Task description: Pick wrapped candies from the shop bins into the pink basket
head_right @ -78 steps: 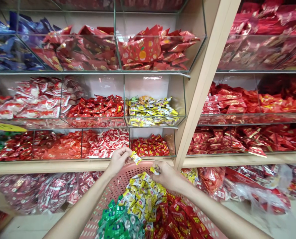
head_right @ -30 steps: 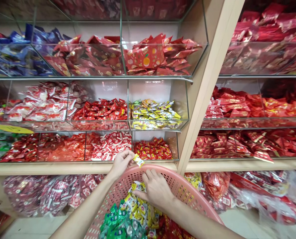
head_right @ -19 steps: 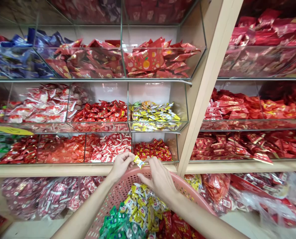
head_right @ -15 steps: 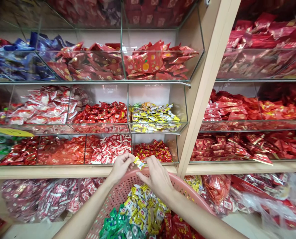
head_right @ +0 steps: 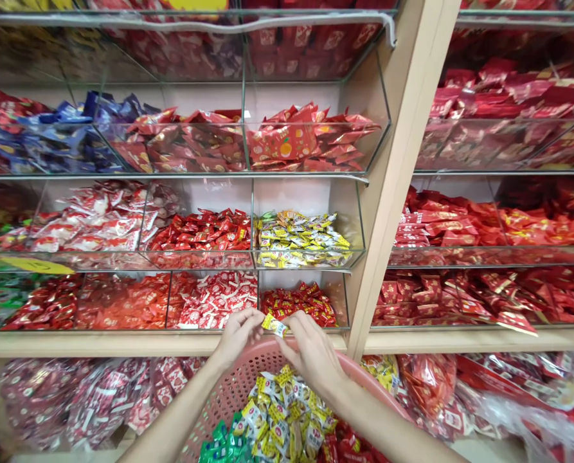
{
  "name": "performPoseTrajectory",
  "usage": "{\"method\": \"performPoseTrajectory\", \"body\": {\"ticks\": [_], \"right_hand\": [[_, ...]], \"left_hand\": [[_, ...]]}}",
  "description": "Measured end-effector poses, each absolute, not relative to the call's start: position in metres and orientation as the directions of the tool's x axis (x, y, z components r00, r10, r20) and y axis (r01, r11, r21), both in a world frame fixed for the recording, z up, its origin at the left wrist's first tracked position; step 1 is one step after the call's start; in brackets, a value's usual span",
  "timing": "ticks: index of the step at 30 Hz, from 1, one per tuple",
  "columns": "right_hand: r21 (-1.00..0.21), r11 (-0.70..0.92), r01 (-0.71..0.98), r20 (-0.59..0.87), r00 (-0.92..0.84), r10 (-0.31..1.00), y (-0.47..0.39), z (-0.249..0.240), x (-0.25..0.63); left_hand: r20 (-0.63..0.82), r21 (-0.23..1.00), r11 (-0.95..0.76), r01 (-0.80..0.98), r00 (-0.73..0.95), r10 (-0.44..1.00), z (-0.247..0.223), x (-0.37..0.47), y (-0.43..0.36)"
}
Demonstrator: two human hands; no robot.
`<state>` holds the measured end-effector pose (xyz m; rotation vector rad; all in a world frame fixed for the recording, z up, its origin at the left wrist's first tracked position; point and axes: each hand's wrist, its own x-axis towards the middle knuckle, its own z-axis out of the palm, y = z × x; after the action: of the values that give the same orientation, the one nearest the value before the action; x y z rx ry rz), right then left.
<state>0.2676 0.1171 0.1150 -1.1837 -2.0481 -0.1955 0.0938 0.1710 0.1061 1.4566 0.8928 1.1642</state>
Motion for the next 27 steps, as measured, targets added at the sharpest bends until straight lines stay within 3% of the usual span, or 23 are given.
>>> {"method": "performPoseTrajectory", "body": {"ticks": [9, 27], "right_hand": [[-0.14, 0.653, 0.745, 0.807, -0.296, 0.511, 0.128, 0.197, 0.289], [-0.077, 0.663, 0.744, 0.811, -0.34, 0.476, 0.133, 0.219, 0.291]], "left_hand": [[0.205, 0.978, -0.203, -0.034, 0.259, 0.944, 0.102, 0.094, 0.174], [0.268, 0.961, -0.275, -0.016, 0.274, 0.923, 0.103, 0.095, 0.175]]}}
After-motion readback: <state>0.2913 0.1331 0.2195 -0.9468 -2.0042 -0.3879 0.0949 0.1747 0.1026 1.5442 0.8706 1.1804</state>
